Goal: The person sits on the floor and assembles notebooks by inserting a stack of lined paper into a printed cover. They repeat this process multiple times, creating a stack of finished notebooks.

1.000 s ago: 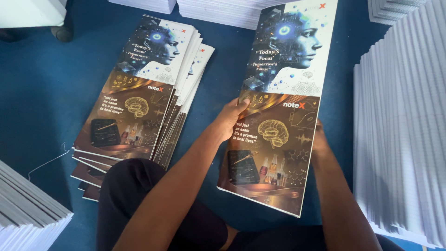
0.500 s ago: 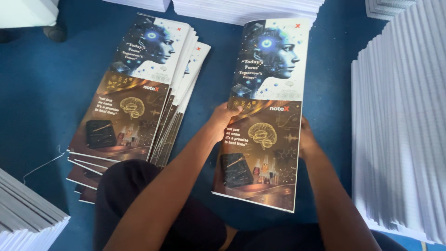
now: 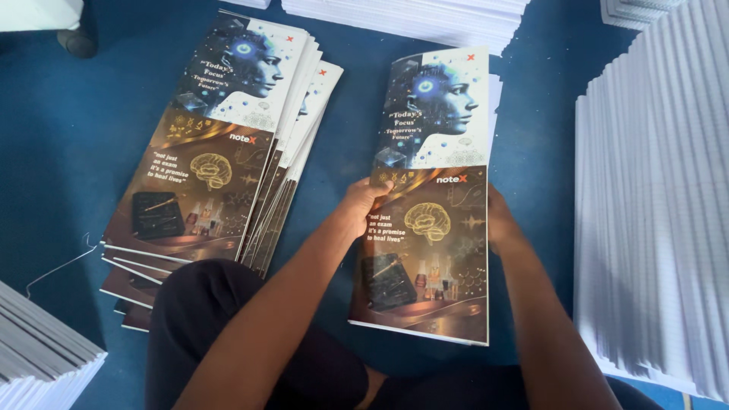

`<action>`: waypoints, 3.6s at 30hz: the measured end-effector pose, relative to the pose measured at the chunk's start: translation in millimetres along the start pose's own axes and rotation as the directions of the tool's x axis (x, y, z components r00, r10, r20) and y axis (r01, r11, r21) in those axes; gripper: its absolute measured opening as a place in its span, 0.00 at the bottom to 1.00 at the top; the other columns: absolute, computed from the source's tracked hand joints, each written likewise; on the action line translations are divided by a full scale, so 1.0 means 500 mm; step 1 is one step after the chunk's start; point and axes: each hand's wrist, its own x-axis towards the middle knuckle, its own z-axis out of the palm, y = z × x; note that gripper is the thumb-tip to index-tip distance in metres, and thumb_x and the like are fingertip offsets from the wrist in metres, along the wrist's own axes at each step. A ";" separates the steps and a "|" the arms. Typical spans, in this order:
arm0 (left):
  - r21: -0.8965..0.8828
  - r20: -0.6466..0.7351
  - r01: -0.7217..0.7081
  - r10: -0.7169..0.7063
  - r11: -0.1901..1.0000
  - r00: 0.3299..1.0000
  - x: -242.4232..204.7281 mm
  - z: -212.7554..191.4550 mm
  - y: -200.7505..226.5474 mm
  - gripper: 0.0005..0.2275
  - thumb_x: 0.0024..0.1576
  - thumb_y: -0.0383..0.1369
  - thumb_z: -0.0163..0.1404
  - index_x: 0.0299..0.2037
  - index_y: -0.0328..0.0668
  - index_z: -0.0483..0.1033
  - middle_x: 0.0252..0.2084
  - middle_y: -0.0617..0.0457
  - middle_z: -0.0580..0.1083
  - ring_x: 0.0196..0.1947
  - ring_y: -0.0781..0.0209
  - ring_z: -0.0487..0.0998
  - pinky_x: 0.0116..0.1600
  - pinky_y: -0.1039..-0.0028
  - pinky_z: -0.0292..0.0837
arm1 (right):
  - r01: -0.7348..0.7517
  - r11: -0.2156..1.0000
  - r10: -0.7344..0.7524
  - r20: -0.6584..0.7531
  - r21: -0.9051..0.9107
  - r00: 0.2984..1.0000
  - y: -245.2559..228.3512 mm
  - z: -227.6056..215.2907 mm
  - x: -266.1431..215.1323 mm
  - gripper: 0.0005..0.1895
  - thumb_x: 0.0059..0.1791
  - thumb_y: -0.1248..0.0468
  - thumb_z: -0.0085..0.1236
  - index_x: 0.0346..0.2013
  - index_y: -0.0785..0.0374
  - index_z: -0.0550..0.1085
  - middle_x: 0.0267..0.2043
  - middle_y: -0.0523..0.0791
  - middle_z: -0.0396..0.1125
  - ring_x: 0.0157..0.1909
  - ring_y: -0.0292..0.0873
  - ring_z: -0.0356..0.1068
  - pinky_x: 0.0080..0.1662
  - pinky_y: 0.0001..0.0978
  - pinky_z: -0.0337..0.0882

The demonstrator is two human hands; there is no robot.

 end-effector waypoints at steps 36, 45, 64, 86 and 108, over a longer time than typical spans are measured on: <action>0.148 0.148 0.050 -0.072 0.988 0.986 -0.111 0.031 0.000 0.31 0.45 0.17 0.59 0.61 0.41 0.64 0.56 0.44 0.72 0.51 0.53 0.79 0.55 0.61 0.80 | -0.280 0.957 0.281 -0.012 0.072 0.960 -0.100 0.049 -0.094 0.19 0.44 0.65 0.66 0.49 0.63 0.75 0.41 0.48 0.75 0.39 0.45 0.76 0.41 0.41 0.78; 0.229 0.065 -0.033 0.018 0.973 0.998 -0.082 0.027 -0.040 0.31 0.43 0.12 0.55 0.60 0.37 0.65 0.56 0.45 0.74 0.53 0.49 0.78 0.53 0.61 0.79 | -0.224 0.972 0.226 0.027 -0.078 0.974 -0.061 0.034 -0.075 0.26 0.41 0.71 0.69 0.52 0.59 0.71 0.39 0.46 0.73 0.37 0.42 0.73 0.34 0.36 0.69; 0.251 0.062 -0.284 0.278 0.925 0.959 -0.145 0.055 0.034 0.31 0.39 0.12 0.52 0.57 0.39 0.66 0.54 0.48 0.75 0.53 0.52 0.77 0.54 0.64 0.75 | -0.110 0.978 0.109 -0.014 -0.178 0.994 -0.191 0.107 -0.142 0.23 0.42 0.71 0.67 0.51 0.64 0.72 0.42 0.50 0.74 0.40 0.48 0.73 0.37 0.42 0.70; 0.325 -0.079 -0.512 0.563 0.795 0.823 -0.597 -0.106 0.342 0.30 0.43 0.15 0.53 0.61 0.32 0.66 0.46 0.44 0.76 0.42 0.54 0.79 0.43 0.68 0.78 | 0.167 0.974 -0.099 0.372 -0.155 0.923 -0.475 0.498 -0.391 0.25 0.42 0.70 0.63 0.54 0.62 0.73 0.47 0.48 0.74 0.45 0.45 0.77 0.45 0.40 0.79; 0.312 -0.410 -0.687 0.745 0.657 0.526 -1.011 -0.324 0.486 0.30 0.44 0.13 0.51 0.61 0.35 0.63 0.53 0.43 0.75 0.46 0.50 0.82 0.45 0.67 0.84 | 0.425 0.905 -0.300 0.731 0.015 0.613 -0.574 0.930 -0.557 0.17 0.46 0.66 0.64 0.48 0.68 0.75 0.43 0.48 0.75 0.38 0.39 0.76 0.41 0.31 0.78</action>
